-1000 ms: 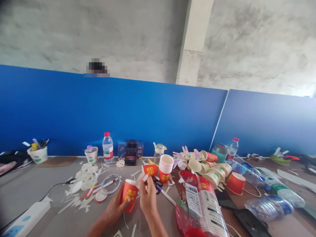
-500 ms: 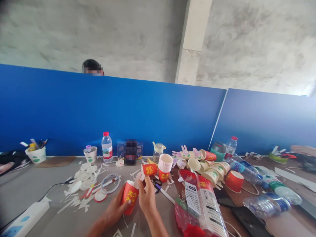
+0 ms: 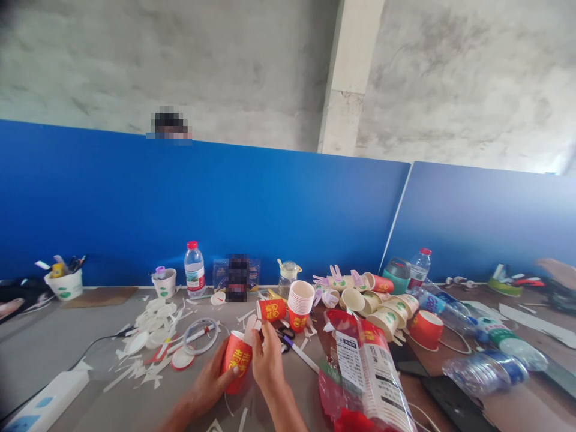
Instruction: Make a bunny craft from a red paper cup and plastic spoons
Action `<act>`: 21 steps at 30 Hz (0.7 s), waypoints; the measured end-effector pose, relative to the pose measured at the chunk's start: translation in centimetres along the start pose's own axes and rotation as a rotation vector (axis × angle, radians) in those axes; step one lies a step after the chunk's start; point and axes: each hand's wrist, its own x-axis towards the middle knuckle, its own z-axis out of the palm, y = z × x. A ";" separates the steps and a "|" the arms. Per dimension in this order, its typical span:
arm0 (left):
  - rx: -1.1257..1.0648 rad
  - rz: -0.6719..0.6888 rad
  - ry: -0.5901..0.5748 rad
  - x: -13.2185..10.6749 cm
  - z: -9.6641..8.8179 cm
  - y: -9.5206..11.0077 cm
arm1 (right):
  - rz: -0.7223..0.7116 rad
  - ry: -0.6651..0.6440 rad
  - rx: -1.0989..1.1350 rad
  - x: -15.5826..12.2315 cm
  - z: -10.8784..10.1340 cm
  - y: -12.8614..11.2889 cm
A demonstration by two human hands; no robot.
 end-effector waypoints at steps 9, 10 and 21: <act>-0.004 0.029 -0.058 -0.1 -0.2 0.2 | -0.160 -0.053 -0.159 0.2 -0.3 0.3; -0.012 0.031 -0.060 -0.1 -0.2 0.2 | -0.188 -0.055 -0.178 0.2 -0.3 0.3; -0.041 -0.039 -0.017 0.2 0.0 -0.3 | -0.162 -0.035 -0.194 -0.1 -0.5 0.4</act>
